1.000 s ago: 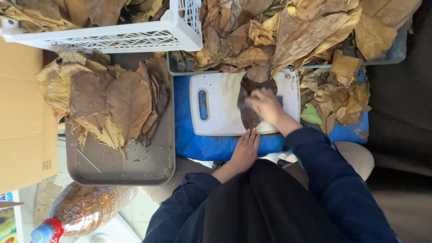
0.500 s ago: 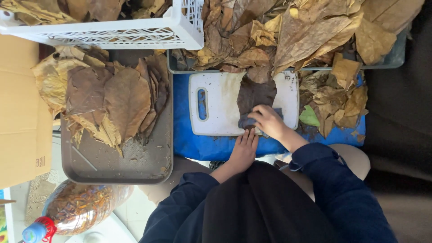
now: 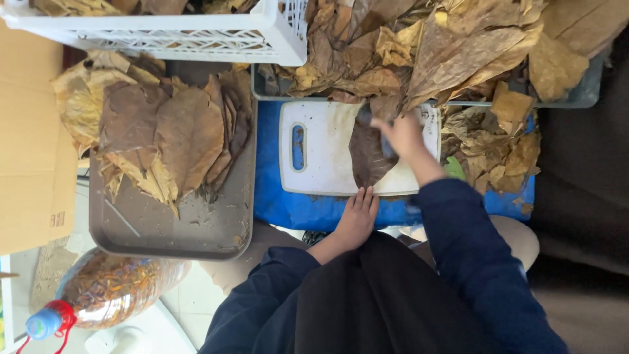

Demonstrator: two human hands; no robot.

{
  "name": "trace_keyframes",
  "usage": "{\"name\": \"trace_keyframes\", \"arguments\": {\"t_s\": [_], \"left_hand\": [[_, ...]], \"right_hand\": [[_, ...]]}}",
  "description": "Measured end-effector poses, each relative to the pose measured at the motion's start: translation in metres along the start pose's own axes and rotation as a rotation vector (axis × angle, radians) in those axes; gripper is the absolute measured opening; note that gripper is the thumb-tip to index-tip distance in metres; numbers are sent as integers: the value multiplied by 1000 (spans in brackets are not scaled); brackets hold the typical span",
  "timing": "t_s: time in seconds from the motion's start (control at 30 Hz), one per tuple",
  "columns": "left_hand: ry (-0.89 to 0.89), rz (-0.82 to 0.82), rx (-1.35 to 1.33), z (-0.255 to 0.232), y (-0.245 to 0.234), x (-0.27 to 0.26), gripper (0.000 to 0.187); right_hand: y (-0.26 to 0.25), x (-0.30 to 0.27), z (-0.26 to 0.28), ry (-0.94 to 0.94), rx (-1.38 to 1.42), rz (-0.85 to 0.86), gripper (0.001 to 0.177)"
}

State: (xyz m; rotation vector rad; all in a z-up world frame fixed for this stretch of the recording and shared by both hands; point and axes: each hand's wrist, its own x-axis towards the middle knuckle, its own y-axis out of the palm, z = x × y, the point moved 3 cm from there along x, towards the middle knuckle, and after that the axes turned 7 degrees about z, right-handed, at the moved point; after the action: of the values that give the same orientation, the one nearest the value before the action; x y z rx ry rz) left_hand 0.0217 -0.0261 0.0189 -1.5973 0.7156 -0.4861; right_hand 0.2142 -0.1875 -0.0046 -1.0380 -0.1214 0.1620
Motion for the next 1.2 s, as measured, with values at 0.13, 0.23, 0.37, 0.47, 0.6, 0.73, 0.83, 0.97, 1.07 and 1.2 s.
{"name": "trace_keyframes", "arguments": {"t_s": [0.13,0.23,0.37,0.47,0.6,0.73,0.83,0.97,1.07,1.2], "left_hand": [[5,-24,5,0,2,-1,47],[23,-26,43,-1,4,0,48],[14,-11,67,-2,1,-1,54],[34,-4,28,1,-11,2,48],[25,9,-1,0,-8,1,46],[18,34,63,-3,-5,0,46],[26,31,60,-2,-10,1,44],[31,32,108,-2,-10,1,45],[43,1,119,-2,-12,2,45],[55,-5,86,0,-3,3,45]], "right_hand": [[42,-75,22,-217,9,117,41],[60,-75,9,-414,-123,159,46],[130,-12,-61,-339,-183,29,34],[88,32,-42,-224,-109,31,18],[32,28,-17,85,45,45,54],[36,-53,8,-196,52,57,41],[14,-85,31,-518,-81,140,46],[41,-23,-45,-374,-212,-21,25],[42,25,-84,-177,-409,-260,27],[22,27,-73,-81,-247,-162,22]]}}
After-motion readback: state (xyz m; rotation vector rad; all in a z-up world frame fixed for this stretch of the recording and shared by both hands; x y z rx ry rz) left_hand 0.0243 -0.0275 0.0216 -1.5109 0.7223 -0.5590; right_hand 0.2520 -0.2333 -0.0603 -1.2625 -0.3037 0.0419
